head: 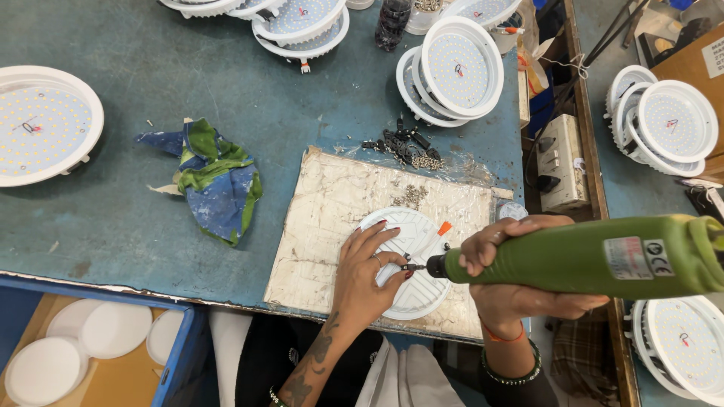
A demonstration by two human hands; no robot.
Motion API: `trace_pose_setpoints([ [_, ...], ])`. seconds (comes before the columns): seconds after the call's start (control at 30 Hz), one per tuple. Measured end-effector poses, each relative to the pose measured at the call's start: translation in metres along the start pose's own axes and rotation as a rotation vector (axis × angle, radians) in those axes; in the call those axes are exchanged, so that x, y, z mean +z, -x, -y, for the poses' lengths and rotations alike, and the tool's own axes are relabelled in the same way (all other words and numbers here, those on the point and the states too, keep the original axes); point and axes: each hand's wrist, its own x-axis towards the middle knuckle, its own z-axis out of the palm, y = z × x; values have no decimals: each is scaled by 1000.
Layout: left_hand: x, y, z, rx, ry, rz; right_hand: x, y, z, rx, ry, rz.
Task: The person assembles LED light fixtures by wiping the LED surface, then using a green electric screwdriver to fasten screws into the fixture. They handle multiple units, placing completed ones aside and picking up new ones from a stack.
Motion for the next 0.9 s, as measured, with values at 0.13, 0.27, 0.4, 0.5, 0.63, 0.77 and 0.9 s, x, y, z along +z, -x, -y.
trace_pose_setpoints([
  [0.13,1,1,-1,16,-23,-11,-8,-1,0,49,-158,36],
  [0.27,1,1,-2,11,-25,-5,-7,0,-3,64,-80,30],
  [0.4,0,0,-3,-3,-19,8,-7,-1,-4,26,-45,-3],
  [0.5,0,0,-3,-4,-13,13,-6,-3,-4,-1,-13,-17],
  [0.63,-1,0,-4,-1,-12,11,-5,-4,-5,37,-156,71],
  [0.77,-1,0,-3,8,-12,4,-4,0,-7,55,-10,9],
  [0.9,1,0,-3,-3,-9,2,-7,-2,-13,55,-118,118],
])
